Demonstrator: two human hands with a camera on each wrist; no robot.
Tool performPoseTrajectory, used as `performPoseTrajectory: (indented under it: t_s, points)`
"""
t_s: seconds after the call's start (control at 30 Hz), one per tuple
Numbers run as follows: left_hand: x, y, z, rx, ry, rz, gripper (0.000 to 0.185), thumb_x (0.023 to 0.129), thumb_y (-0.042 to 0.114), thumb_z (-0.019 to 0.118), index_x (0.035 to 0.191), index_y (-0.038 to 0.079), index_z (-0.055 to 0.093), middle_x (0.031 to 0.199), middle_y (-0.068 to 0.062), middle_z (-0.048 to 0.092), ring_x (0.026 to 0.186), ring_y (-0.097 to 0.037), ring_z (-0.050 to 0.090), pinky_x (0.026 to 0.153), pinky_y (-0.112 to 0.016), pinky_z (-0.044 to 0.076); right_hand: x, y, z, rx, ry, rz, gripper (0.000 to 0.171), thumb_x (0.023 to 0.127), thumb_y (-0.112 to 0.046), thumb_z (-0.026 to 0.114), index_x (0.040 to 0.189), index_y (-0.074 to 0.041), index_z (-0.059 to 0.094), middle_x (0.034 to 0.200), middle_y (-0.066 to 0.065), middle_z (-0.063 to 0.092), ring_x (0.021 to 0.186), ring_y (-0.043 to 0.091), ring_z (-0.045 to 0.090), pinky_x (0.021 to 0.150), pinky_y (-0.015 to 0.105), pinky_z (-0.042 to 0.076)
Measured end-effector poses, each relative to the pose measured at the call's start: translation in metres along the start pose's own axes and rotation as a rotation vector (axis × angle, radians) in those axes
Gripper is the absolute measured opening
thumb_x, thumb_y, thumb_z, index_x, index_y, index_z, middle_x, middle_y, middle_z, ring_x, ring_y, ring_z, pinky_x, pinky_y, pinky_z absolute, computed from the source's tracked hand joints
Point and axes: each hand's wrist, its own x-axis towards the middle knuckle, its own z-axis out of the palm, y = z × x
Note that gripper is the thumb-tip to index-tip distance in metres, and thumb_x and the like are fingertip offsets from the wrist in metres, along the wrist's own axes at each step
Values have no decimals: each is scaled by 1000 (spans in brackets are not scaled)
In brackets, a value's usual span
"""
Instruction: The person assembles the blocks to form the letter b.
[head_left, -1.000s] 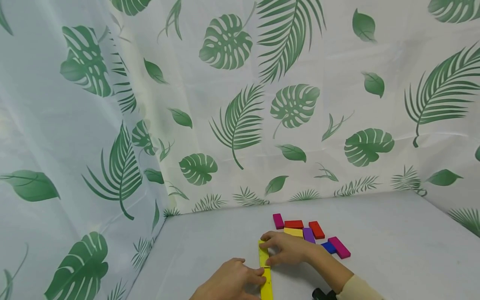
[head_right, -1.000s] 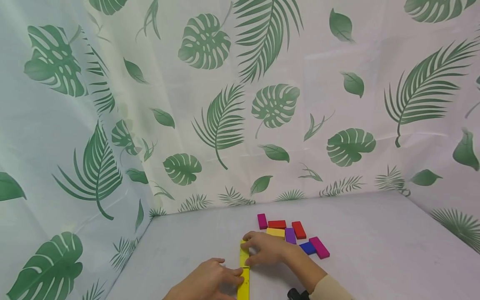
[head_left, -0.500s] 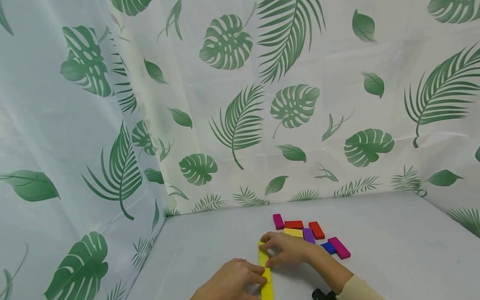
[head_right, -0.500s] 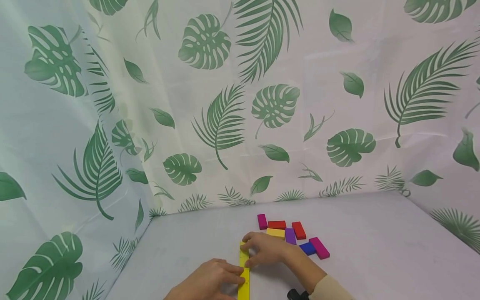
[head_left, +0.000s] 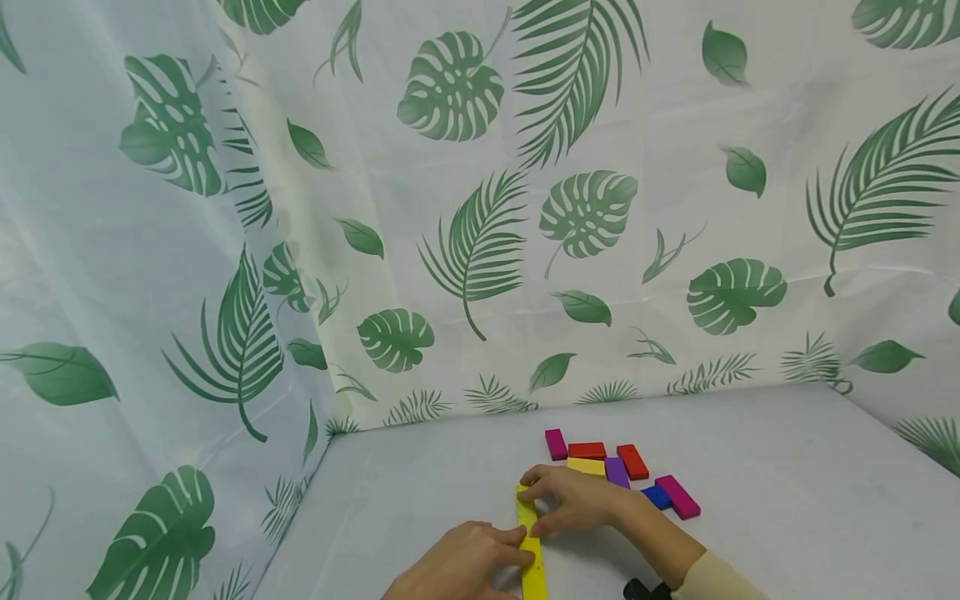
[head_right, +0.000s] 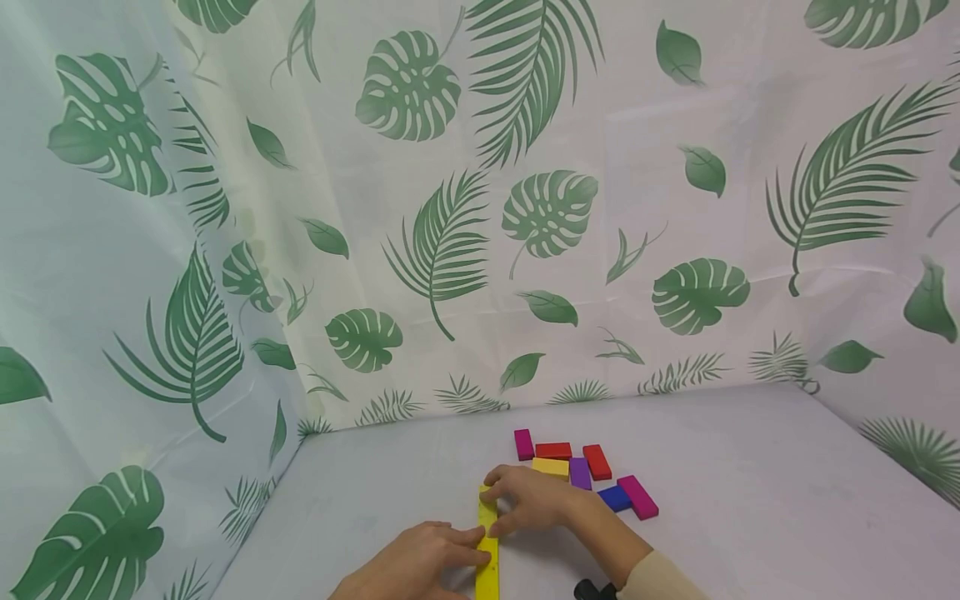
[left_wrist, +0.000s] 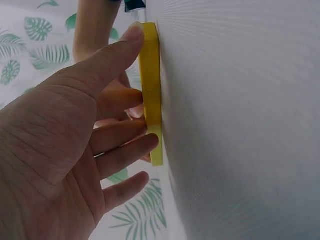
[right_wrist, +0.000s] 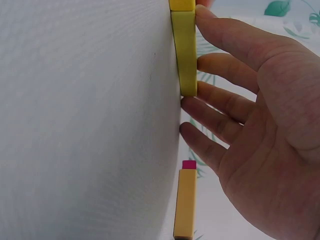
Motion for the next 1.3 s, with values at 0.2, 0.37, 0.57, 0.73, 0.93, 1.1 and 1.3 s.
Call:
performPoseTrajectory:
  t_s: [0.2, 0.37, 0.57, 0.73, 0.93, 1.1, 1.3]
  points:
    - [0, -1, 1, 20, -5, -5, 51, 90, 57, 75, 135, 35, 71, 141, 14, 66, 113, -1, 67, 101, -36, 54, 0, 0, 0, -3, 1, 1, 51, 89, -39, 83, 135, -21, 72, 142, -1, 63, 131, 23, 58, 106, 46, 53]
    - [1, -2, 2, 15, -9, -9, 51, 89, 57, 75, 135, 35, 71, 141, 14, 65, 114, -1, 67, 102, -39, 55, 0, 0, 0, -8, 3, -4, 51, 89, -40, 82, 135, -20, 72, 141, -1, 63, 130, 23, 59, 106, 46, 53]
    - [1, -2, 2, 8, -18, -11, 50, 90, 56, 75, 135, 35, 70, 142, 13, 65, 116, -3, 67, 102, -38, 55, 0, 0, 0, 2, 3, 1, 51, 88, -39, 83, 135, -20, 73, 142, -1, 63, 130, 23, 59, 106, 46, 53]
    - [2, -3, 3, 17, -22, -4, 51, 90, 57, 74, 135, 36, 70, 142, 13, 65, 116, -2, 67, 100, -37, 55, -1, -1, 1, 2, 4, 5, 51, 88, -40, 83, 135, -21, 72, 142, -1, 63, 130, 24, 59, 106, 47, 53]
    - [2, -4, 4, 11, -20, -6, 51, 89, 57, 75, 135, 36, 70, 141, 13, 65, 115, -1, 67, 99, -34, 55, -2, -2, 0, 1, 4, 4, 50, 89, -39, 82, 134, -21, 73, 141, -1, 63, 130, 23, 59, 106, 47, 53]
    - [1, -3, 2, -17, -16, -13, 48, 89, 55, 76, 133, 36, 72, 140, 14, 66, 115, -1, 67, 99, -33, 55, -3, -2, -1, -1, 6, 4, 50, 88, -40, 83, 133, -23, 73, 140, -4, 63, 128, 21, 60, 105, 45, 54]
    - [1, -3, 1, -42, -17, -28, 47, 88, 55, 77, 131, 37, 73, 140, 15, 66, 118, 0, 66, 101, -37, 55, -4, -2, -1, -8, 5, 8, 49, 86, -41, 84, 132, -28, 74, 138, -8, 63, 125, 18, 61, 103, 43, 56]
